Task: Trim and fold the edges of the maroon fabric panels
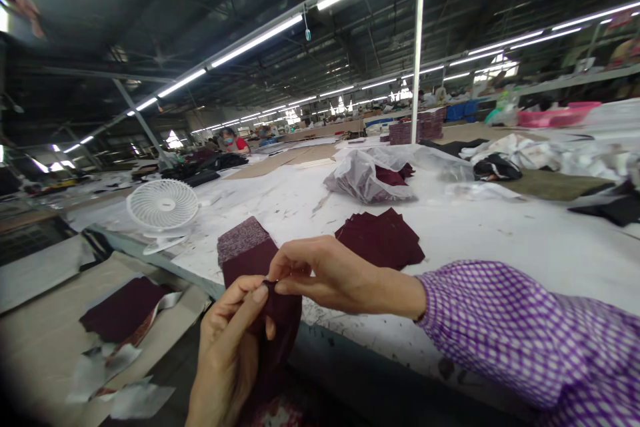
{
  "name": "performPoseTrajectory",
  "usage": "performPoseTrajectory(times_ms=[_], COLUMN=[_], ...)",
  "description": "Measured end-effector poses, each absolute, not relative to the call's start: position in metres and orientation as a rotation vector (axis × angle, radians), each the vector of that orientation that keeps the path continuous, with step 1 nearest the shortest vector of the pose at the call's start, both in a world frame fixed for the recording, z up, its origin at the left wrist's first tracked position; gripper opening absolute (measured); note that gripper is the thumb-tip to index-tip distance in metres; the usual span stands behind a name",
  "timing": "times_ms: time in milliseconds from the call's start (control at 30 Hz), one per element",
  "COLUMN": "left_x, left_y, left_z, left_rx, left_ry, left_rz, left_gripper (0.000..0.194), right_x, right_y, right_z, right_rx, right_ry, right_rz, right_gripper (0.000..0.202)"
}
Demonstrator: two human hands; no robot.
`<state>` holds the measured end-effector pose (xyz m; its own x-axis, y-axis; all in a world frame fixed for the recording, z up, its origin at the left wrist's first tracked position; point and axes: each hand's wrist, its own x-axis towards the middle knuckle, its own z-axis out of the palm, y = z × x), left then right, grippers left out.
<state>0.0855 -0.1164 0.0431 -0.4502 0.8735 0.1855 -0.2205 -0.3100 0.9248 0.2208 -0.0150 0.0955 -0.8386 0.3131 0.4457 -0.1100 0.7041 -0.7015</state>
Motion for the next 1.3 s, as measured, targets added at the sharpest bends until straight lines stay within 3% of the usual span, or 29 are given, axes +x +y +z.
performPoseTrajectory(times_ms=[133,367,567,867,967,1067,1300], left_x=[0.086,0.087,0.083,0.083,0.081,0.079,0.065], left_y=[-0.115,-0.116,-0.115,-0.113,-0.113,-0.115,-0.124], left_z=[0.036,0.034,0.036,0.032,0.032,0.033,0.036], left_rx=[1.107,1.658,1.94,2.056,2.051,1.974,1.708], left_ry=[1.324,1.605,1.679,1.65,1.623,1.588,1.421], left_rz=[1.915,1.958,1.855,1.87,1.866,1.805,1.633], left_gripper=[0.022,0.01,0.011,0.012,0.012,0.01,0.015], right_x=[0.223,0.223,0.224,0.224,0.222,0.22,0.22], right_y=[-0.02,-0.022,-0.022,-0.029,-0.026,-0.02,-0.013], right_z=[0.099,0.096,0.095,0.092,0.09,0.089,0.098], right_rx=[-0.125,-0.195,-0.116,-0.144,-0.157,-0.223,-0.442], right_ry=[-2.462,-2.484,-2.599,-2.576,-2.577,-2.569,-2.44], right_rz=[0.479,0.111,-0.281,-0.411,-0.304,0.02,1.461], right_gripper=[0.008,0.015,0.022,0.022,0.019,0.013,0.005])
